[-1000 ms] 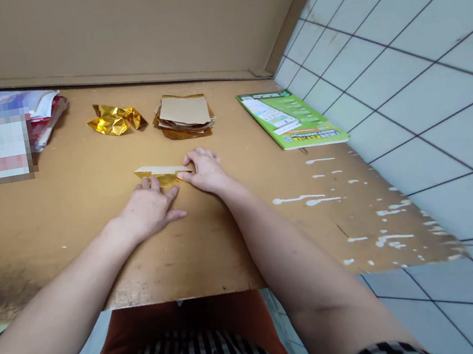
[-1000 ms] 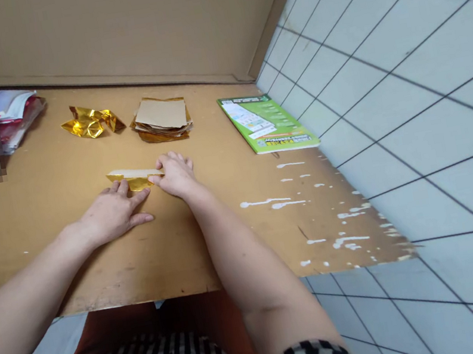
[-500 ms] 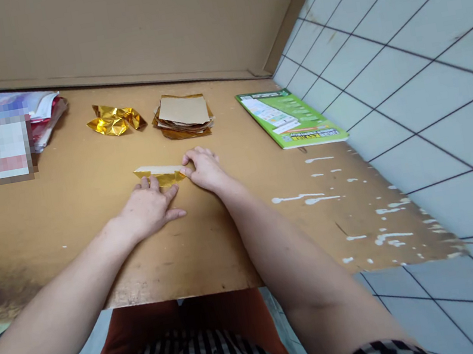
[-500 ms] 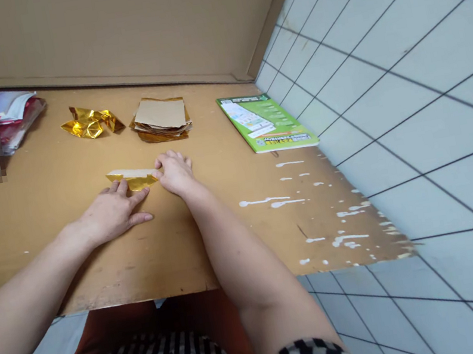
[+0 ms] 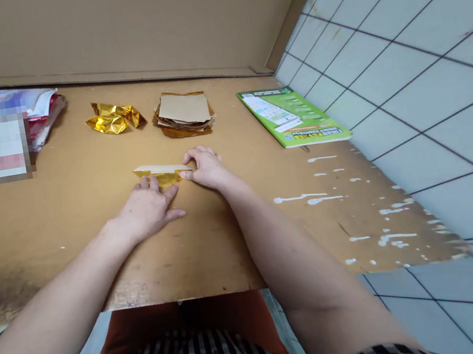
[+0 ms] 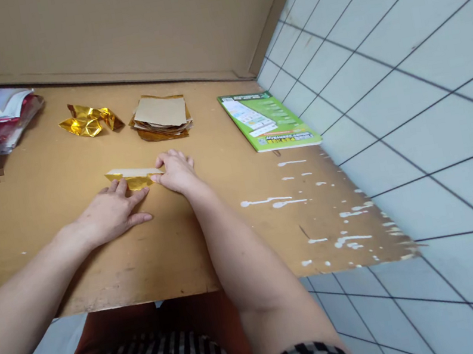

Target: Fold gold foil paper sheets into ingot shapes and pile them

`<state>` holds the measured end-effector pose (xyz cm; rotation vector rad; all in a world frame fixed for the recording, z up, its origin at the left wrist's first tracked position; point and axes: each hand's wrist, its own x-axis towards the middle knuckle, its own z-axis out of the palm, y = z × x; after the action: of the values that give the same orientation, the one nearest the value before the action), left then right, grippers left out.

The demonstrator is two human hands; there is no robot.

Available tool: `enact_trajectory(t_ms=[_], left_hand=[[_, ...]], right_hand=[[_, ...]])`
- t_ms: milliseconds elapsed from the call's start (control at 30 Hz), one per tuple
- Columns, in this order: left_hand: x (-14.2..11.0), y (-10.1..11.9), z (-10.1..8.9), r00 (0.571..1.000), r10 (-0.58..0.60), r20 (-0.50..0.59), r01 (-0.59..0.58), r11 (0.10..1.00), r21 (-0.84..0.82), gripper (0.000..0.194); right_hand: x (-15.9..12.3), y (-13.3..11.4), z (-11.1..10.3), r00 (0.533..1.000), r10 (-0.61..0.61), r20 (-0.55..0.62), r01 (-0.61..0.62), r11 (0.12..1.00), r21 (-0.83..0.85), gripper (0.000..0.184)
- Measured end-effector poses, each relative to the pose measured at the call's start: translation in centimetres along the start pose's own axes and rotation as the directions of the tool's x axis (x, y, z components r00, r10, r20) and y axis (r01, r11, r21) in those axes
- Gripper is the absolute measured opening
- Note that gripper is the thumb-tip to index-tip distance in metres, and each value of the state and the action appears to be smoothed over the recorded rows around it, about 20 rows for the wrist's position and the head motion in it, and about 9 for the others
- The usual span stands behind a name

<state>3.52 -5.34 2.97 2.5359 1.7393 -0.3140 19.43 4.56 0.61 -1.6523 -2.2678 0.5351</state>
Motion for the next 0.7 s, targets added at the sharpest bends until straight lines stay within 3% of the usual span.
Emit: enact_trajectory(t_ms=[333, 467, 700], left_hand=[[-0.03, -0.34, 0.17, 1.000, 0.014, -0.004, -0.014, 1.000, -0.008, 0.068], [0.05, -0.51, 0.42, 0.999, 0.033, -0.030, -0.034, 0.999, -0.032, 0.069], [-0.08, -0.25, 0.00, 1.000, 0.014, 0.007, -0.014, 1.000, -0.005, 0.069]], right_hand=[[-0.17, 0.18, 0.12, 1.000, -0.018, -0.022, 0.018, 1.000, -0.005, 0.007], [-0.50, -0.08, 0.08, 0.999, -0.054, -0.006, 0.054, 0.998, -0.039, 0.022], [-0.22, -0.49, 0.04, 1.000, 0.019, -0.002, -0.019, 1.000, -0.021, 0.017]])
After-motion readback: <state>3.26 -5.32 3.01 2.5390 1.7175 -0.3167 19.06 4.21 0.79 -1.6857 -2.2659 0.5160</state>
